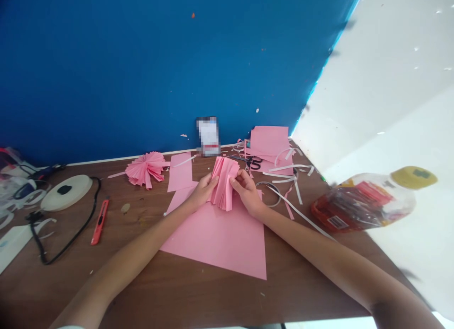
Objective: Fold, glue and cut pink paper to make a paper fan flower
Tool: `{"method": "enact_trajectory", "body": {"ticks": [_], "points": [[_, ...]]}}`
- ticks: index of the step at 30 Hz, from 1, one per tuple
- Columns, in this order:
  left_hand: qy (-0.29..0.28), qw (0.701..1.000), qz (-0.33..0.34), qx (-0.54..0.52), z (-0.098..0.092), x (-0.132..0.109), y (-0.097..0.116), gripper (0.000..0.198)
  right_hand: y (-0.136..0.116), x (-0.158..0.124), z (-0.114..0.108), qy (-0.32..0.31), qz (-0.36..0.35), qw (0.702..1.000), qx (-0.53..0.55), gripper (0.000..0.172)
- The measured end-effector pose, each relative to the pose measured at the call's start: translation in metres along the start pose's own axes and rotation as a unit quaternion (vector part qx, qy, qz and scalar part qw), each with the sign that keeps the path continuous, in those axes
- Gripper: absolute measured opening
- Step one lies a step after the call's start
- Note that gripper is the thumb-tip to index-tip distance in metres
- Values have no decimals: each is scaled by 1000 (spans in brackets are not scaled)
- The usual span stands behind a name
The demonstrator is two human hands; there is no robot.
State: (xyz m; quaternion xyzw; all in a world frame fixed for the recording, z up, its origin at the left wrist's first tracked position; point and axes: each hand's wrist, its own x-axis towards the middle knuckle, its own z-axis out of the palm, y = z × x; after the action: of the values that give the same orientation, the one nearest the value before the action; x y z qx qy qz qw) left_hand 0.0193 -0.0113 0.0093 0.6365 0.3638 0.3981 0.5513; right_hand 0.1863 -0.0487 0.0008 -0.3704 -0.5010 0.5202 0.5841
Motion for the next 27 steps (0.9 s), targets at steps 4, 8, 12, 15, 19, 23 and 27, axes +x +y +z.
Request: {"method": "enact_trajectory", "body": {"ticks": [4,8,12,15,19,23,27], "points": [[1,999,7,43,1,-1,1,44,-3,0,2,-14,-5,1000,1,14],[-31,996,25,79,4,-4,2,44,-5,0,3,-25,-3,1000,11,21],[-40,993,12,113,5,-6,4,47,-2,1,0,-32,12,999,29,21],[-38,989,22,142,5,-5,8,40,1,2,-2,-33,21,999,32,20],[-26,985,55,164,5,-2,19,26,0,2,-2,-42,32,998,39,23],[-7,983,70,172,3,1,29,26,-3,1,0,-81,54,994,54,35],[46,975,71,205,3,1,29,33,-5,0,2,-104,57,992,45,38]]}}
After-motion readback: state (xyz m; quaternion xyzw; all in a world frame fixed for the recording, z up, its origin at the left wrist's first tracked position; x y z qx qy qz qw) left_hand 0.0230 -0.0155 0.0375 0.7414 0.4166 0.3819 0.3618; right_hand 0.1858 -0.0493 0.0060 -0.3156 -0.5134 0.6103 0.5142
